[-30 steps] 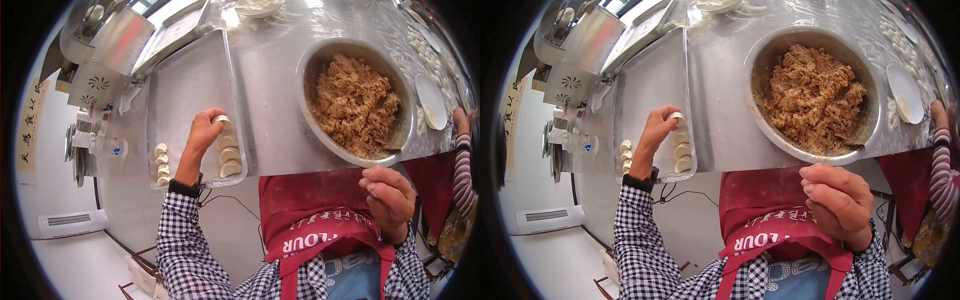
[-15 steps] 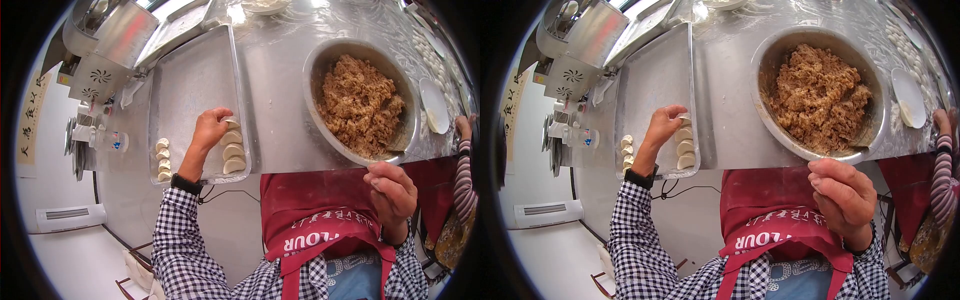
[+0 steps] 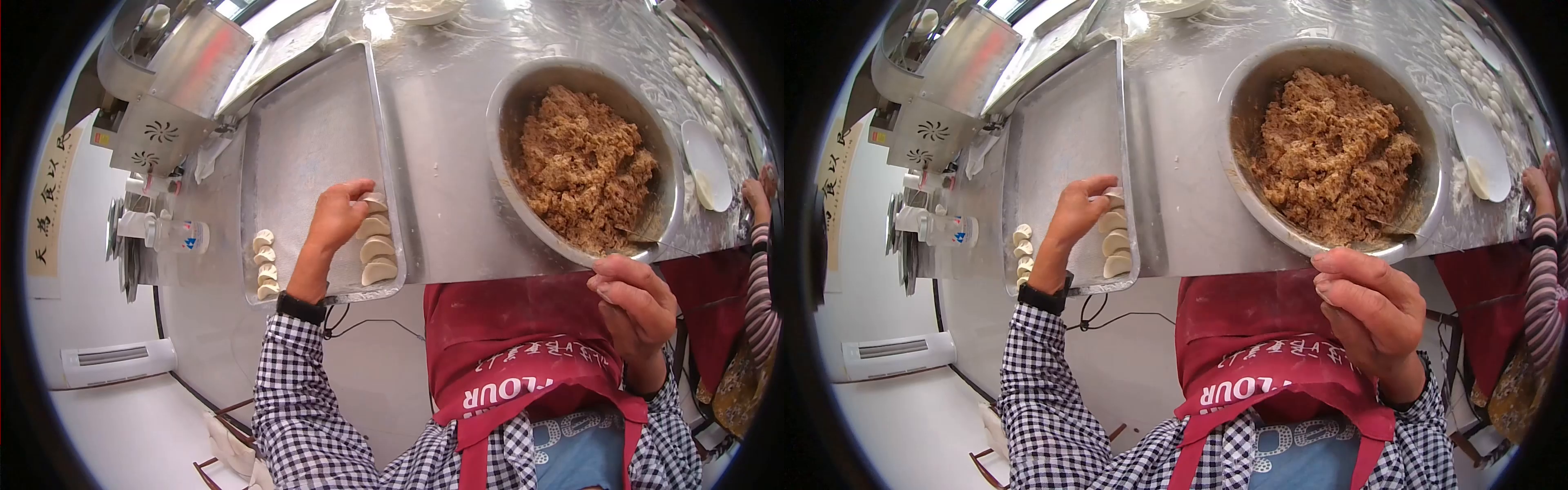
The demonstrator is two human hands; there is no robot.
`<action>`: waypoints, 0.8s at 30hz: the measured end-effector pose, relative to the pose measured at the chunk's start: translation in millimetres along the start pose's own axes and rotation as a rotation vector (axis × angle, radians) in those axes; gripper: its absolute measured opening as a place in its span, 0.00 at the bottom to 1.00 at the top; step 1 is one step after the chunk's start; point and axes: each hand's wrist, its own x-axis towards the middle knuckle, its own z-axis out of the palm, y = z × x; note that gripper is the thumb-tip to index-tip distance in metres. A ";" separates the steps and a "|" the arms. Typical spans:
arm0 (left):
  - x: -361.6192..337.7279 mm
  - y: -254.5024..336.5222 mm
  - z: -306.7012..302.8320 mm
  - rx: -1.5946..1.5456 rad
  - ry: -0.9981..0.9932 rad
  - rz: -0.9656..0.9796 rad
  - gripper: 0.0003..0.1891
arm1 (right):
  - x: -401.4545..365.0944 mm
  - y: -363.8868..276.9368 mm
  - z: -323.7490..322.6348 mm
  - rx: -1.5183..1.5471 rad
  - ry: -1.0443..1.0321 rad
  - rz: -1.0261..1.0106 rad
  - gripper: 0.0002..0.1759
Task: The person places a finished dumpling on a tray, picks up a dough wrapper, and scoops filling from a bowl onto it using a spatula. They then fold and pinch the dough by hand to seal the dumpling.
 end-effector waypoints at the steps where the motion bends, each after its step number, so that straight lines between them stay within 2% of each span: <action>1: -1.3 -2.2 -3.2 0.001 -0.001 0.000 0.16 | 0.0 0.2 -0.3 0.000 0.001 0.001 0.10; 3: -4.9 -8.2 -12.9 -0.215 0.078 -0.030 0.15 | -0.5 0.1 -1.2 0.012 0.019 0.004 0.09; 4: -7.5 -10.0 -17.7 -0.214 0.077 -0.029 0.15 | -1.0 0.8 -2.0 0.012 0.020 0.004 0.09; 6: -14.2 -10.7 -25.2 -0.163 0.027 -0.159 0.13 | -2.5 3.5 -3.3 -0.008 0.031 -0.003 0.09; 9: -21.2 -9.3 -24.7 -0.157 -0.052 -0.200 0.12 | -0.4 3.5 -3.2 -0.012 0.033 -0.010 0.09; 13: -25.1 -6.2 -14.7 -0.101 -0.039 -0.140 0.09 | 0.5 1.6 -2.9 0.014 0.022 0.009 0.09; 15: -25.9 -3.3 -11.2 0.061 0.041 -0.042 0.08 | 0.6 1.6 -3.0 0.015 0.014 0.008 0.09; 18: -26.5 6.4 -8.7 0.124 0.043 -0.095 0.06 | -1.6 4.2 -2.4 -0.013 0.031 -0.008 0.09; 24: -25.2 1.4 -2.3 0.182 0.067 -0.071 0.04 | -2.1 3.8 -4.0 0.001 0.032 0.011 0.08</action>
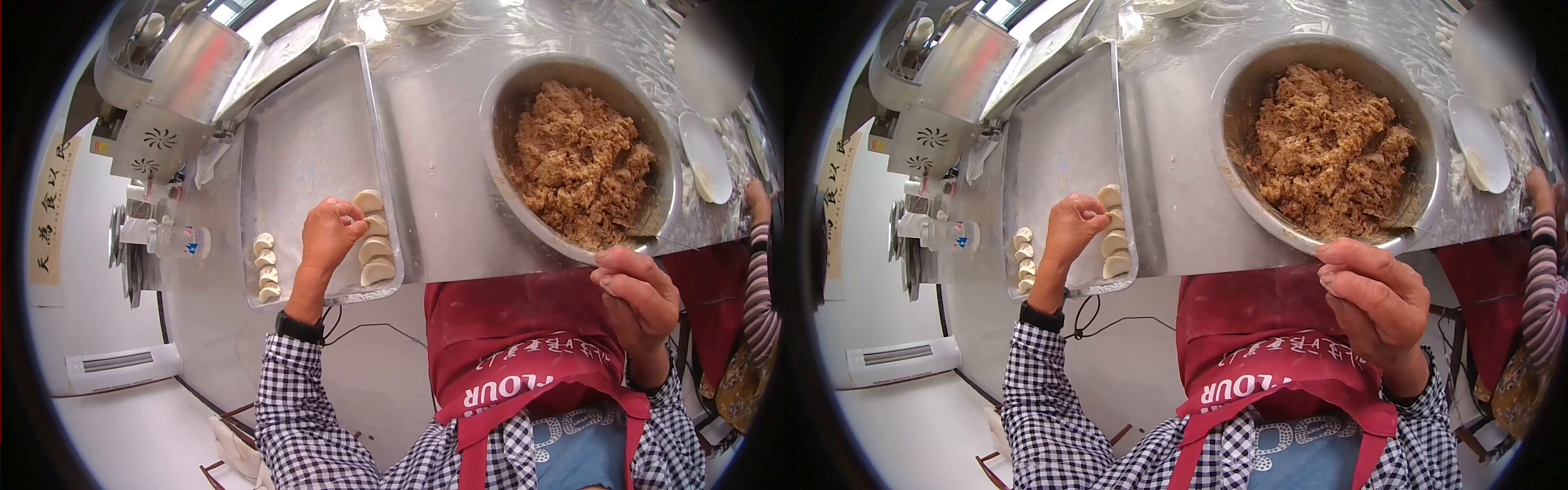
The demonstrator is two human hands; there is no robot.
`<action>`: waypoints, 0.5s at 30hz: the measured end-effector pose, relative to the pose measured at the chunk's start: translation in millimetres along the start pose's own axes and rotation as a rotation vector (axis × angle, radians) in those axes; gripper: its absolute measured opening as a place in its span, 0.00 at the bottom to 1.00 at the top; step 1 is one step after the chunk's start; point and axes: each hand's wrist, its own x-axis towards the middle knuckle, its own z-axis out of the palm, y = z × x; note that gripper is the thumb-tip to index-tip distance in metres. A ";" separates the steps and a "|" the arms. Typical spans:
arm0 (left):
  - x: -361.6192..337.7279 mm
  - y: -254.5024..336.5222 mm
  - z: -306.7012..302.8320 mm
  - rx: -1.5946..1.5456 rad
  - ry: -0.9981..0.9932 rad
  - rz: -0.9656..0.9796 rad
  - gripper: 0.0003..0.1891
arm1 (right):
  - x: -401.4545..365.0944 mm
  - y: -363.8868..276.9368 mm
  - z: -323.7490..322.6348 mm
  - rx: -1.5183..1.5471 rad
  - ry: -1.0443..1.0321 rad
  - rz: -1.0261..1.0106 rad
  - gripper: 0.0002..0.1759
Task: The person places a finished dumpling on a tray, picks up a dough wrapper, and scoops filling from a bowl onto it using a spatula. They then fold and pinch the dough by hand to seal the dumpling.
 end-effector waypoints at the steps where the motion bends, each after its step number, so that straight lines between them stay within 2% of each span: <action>1: 0.4 -1.4 0.5 0.002 0.000 0.001 0.04 | 0.1 -0.3 -0.3 0.000 0.002 0.000 0.08; 10: 0.7 -6.9 -0.4 0.050 0.065 0.136 0.07 | -1.3 -3.4 -6.6 -0.043 0.017 0.021 0.08; 12: 3.0 -18.0 1.8 0.028 0.092 0.277 0.08 | -0.6 -6.6 -14.6 -0.005 0.009 -0.028 0.08; 13: 0.4 -14.0 0.9 -0.027 0.084 0.264 0.08 | -2.6 -7.8 -22.8 0.076 0.032 -0.056 0.10; 15: -3.4 -14.3 -2.6 -0.094 0.068 0.269 0.07 | -1.8 -12.3 -42.0 0.039 0.070 -0.113 0.06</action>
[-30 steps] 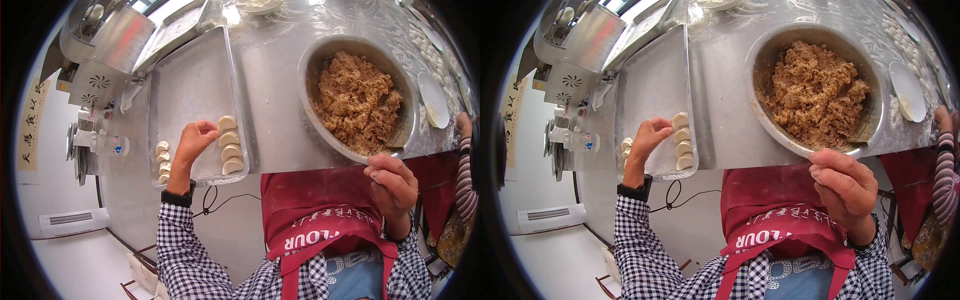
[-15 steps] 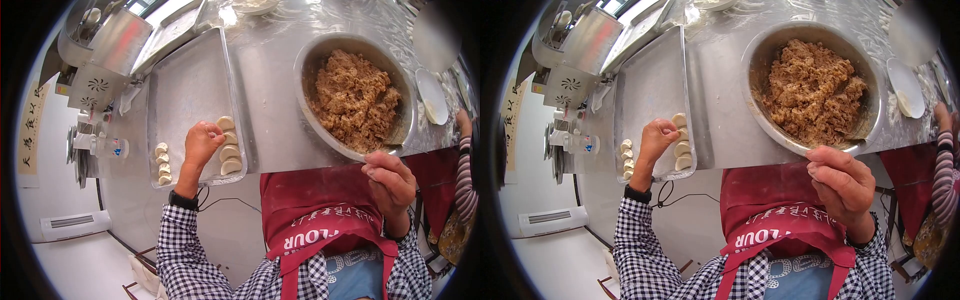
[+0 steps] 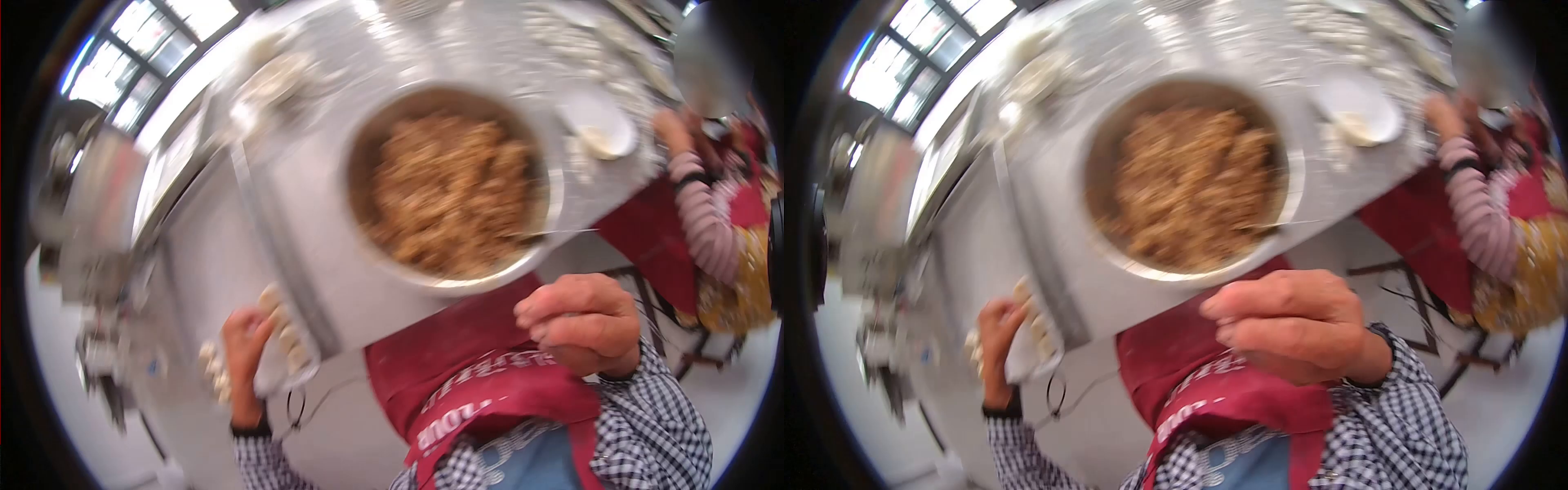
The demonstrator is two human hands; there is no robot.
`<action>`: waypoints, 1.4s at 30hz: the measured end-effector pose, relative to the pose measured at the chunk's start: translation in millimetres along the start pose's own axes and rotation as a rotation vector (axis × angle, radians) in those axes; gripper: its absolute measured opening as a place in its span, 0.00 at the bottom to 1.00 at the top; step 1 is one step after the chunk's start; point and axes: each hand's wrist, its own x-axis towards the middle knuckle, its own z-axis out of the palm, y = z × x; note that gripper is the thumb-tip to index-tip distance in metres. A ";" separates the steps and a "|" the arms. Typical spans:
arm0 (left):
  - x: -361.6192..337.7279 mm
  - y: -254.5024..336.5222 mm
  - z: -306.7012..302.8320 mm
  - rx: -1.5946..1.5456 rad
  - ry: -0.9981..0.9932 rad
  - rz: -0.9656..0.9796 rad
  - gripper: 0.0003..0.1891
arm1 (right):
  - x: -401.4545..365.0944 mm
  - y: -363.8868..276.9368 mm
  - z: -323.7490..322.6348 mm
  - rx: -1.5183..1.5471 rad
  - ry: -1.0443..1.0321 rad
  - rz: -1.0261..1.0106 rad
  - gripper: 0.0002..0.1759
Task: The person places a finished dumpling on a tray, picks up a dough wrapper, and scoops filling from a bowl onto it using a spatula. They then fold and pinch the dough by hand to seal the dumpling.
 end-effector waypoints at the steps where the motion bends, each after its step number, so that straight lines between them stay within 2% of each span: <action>1: -1.8 1.5 -5.7 -0.016 0.004 -0.025 0.06 | -1.6 -0.4 -11.3 0.018 0.048 -0.002 0.06; 2: -3.6 6.9 -10.6 -0.059 0.034 -0.088 0.05 | -5.1 3.2 -23.3 -0.074 0.094 0.017 0.06; 3: -6.2 -6.4 -17.2 -0.107 -0.024 -0.245 0.05 | -10.6 9.0 -34.0 -0.145 0.142 0.035 0.05; 4: -10.3 0.1 -24.1 -0.220 -0.020 -0.321 0.07 | -18.0 23.0 -39.9 -0.165 0.228 0.068 0.03; 5: -17.0 13.3 -35.5 -0.325 -0.022 -0.408 0.10 | -23.0 31.4 -55.2 -0.249 0.247 0.203 0.03; 6: -26.1 16.8 -44.1 -0.394 0.004 -0.335 0.12 | -28.2 47.8 -65.3 -0.115 0.421 0.342 0.05; 7: -35.8 24.8 -51.7 -0.461 0.033 -0.268 0.13 | -30.3 60.6 -81.0 -0.130 0.511 0.470 0.06; 8: -44.0 68.8 -58.4 -0.507 0.055 -0.253 0.11 | -36.6 77.3 -106.8 -0.126 0.606 0.613 0.06; 10: -61.2 127.1 -46.5 -0.642 0.158 -0.258 0.06 | -54.1 122.3 -123.6 -0.268 0.617 0.553 0.10; 11: -63.9 146.3 -41.5 -0.560 0.093 -0.106 0.05 | -63.8 141.9 -130.6 -0.271 0.624 0.552 0.10; 12: -70.3 165.0 -33.6 -0.740 0.052 -0.176 0.05 | -72.6 158.0 -137.3 -0.446 0.540 0.554 0.10; 13: -73.3 175.6 -25.6 -0.769 -0.035 -0.155 0.06 | -76.0 164.9 -140.8 -0.618 0.454 0.554 0.11; 15: -80.6 182.4 -11.2 -0.889 -0.138 -0.170 0.06 | -75.7 170.1 -144.9 -0.682 0.433 0.574 0.15; 17: -82.1 196.1 1.5 -0.930 -0.175 -0.167 0.06 | -77.0 176.2 -150.9 -1.080 0.296 0.389 0.17; 18: -82.6 199.9 7.5 -0.985 -0.201 -0.158 0.06 | -79.4 178.4 -154.8 -1.082 0.297 0.400 0.17; 20: -78.8 203.4 20.4 -1.042 -0.225 -0.141 0.06 | -82.2 186.4 -164.6 -1.266 0.135 0.394 0.18; 24: -69.9 212.4 31.2 -1.039 -0.265 -0.113 0.07 | -83.0 193.1 -167.4 -1.304 0.056 0.403 0.18; 27: -64.3 212.0 29.5 -1.050 -0.271 -0.119 0.07 | -80.1 201.9 -167.5 -1.148 0.088 0.347 0.16; 29: -67.0 222.6 33.2 -1.037 -0.274 -0.122 0.07 | -86.9 201.3 -172.8 -0.915 0.219 0.352 0.10; 30: -65.6 226.3 34.2 -1.065 -0.274 -0.148 0.07 | -82.1 200.5 -172.3 -0.912 0.217 0.354 0.10; 32: -61.4 231.1 36.0 -1.092 -0.277 -0.176 0.07 | -72.6 196.0 -171.7 -0.526 0.418 0.654 0.07; 33: -58.9 232.3 38.7 -1.117 -0.289 -0.149 0.07 | -69.0 192.4 -172.1 -0.526 0.417 0.654 0.07; 35: -54.4 231.6 45.9 -1.146 -0.296 -0.118 0.07 | -59.3 182.8 -172.7 0.075 0.600 0.838 0.09; 38: -48.4 229.7 56.1 -1.324 -0.348 -0.102 0.07 | -37.6 158.8 -154.7 0.194 0.667 0.899 0.11; 40: -43.4 232.9 59.0 -1.507 -0.393 -0.225 0.11 | -24.6 147.8 -143.1 0.225 0.653 0.868 0.11; 42: -38.0 241.0 66.2 -1.542 -0.344 -0.226 0.15 | -11.8 135.4 -131.1 0.269 0.631 0.839 0.11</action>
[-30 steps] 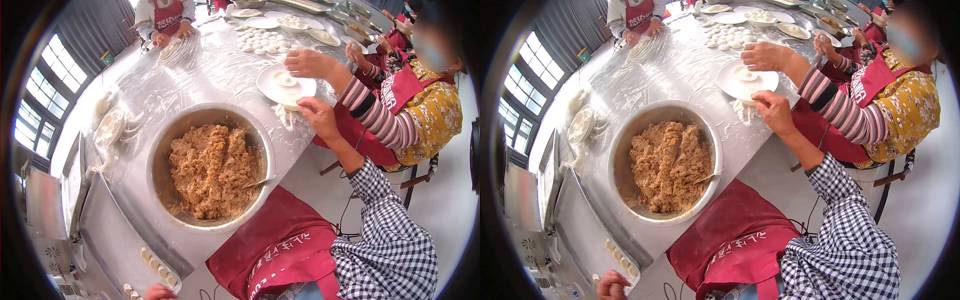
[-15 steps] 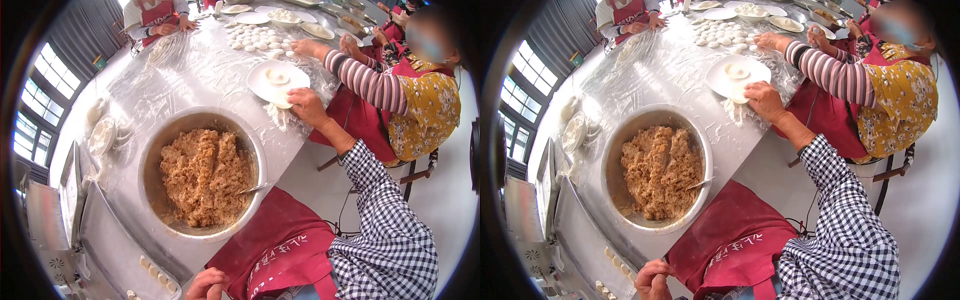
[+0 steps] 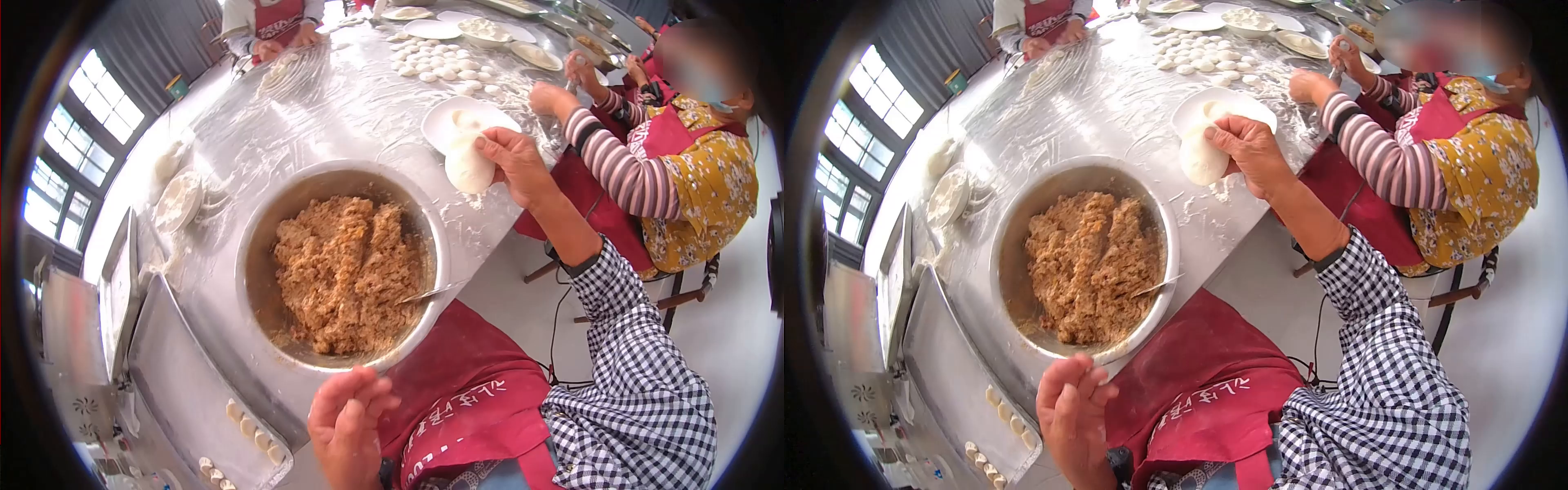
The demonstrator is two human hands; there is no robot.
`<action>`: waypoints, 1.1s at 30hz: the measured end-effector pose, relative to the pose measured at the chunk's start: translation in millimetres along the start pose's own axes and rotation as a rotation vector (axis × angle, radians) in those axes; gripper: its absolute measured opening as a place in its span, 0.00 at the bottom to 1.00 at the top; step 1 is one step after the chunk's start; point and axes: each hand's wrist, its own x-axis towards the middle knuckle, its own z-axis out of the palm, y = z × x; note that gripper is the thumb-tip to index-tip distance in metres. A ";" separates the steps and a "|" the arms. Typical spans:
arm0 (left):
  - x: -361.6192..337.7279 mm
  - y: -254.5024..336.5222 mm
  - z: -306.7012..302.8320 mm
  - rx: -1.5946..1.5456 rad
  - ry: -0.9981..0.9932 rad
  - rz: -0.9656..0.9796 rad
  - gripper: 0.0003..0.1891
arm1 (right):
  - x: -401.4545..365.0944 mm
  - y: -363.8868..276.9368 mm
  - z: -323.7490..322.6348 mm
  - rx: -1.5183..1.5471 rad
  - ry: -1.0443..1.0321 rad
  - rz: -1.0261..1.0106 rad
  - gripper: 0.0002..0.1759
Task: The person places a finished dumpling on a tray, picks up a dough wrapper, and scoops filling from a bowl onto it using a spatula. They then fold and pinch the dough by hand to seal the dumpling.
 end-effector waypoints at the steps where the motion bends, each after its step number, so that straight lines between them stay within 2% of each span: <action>1: 3.9 -0.9 4.7 -0.032 0.019 0.031 0.19 | -4.9 -6.3 9.8 -0.013 -0.049 -0.102 0.11; 2: 7.4 0.5 10.5 -0.032 0.043 0.039 0.19 | -11.1 -14.6 21.2 -0.024 -0.102 -0.203 0.11; 3: 11.1 2.6 15.9 -0.122 0.043 -0.020 0.19 | -25.0 -28.8 37.0 -0.012 -0.127 -0.190 0.11; 5: 20.6 7.1 15.2 -0.209 0.069 -0.069 0.20 | -54.7 -51.5 71.3 -0.505 -0.157 -0.456 0.10; 7: 31.0 4.5 9.9 -0.467 -0.060 -0.172 0.27 | -60.0 -46.8 93.6 -0.534 -0.625 -0.995 0.12; 9: 38.7 5.5 7.6 -0.546 -0.083 -0.147 0.26 | -81.6 -48.1 110.5 -0.468 -0.860 -0.912 0.15; 11: 41.2 1.8 -1.1 -0.553 0.022 -0.102 0.24 | -85.6 -52.7 104.6 -0.471 -0.884 -0.915 0.14; 15: 43.1 -3.2 -7.0 -0.521 0.112 -0.097 0.21 | -78.3 -51.9 58.8 -0.626 -0.509 -0.802 0.19; 16: 43.4 -4.6 -6.4 -0.467 0.144 -0.093 0.19 | -77.9 -46.6 45.2 -0.631 -0.509 -0.801 0.19; 18: 43.1 -5.0 -11.1 -0.419 0.177 -0.092 0.17 | -81.8 -34.7 31.9 -0.628 -0.437 -0.609 0.22; 19: 42.7 -5.6 -11.1 -0.380 0.183 -0.098 0.17 | -86.0 -32.6 30.9 -0.628 -0.440 -0.604 0.22; 21: 42.3 -7.6 -11.5 -0.339 0.193 -0.109 0.17 | -98.5 -28.1 28.2 -0.698 -0.472 -0.460 0.24; 22: 42.9 -8.6 -11.9 -0.308 0.199 -0.116 0.16 | -102.7 -24.7 33.5 -0.673 -0.447 -0.409 0.20; 23: 43.2 -10.4 -11.2 -0.277 0.199 -0.121 0.14 | -102.5 -21.2 34.9 -0.675 -0.441 -0.406 0.20; 26: 39.7 -6.0 -12.5 -0.263 0.252 -0.129 0.14 | -96.3 -18.1 54.4 -0.559 -0.499 -0.485 0.08; 30: 31.0 -8.4 -12.1 -0.240 0.254 -0.080 0.13 | -82.3 -18.3 68.0 -0.539 -0.607 -0.544 0.06; 33: 24.3 -9.6 -15.9 -0.218 0.290 -0.080 0.12 | -74.3 -15.8 77.7 -0.520 -0.713 -0.510 0.06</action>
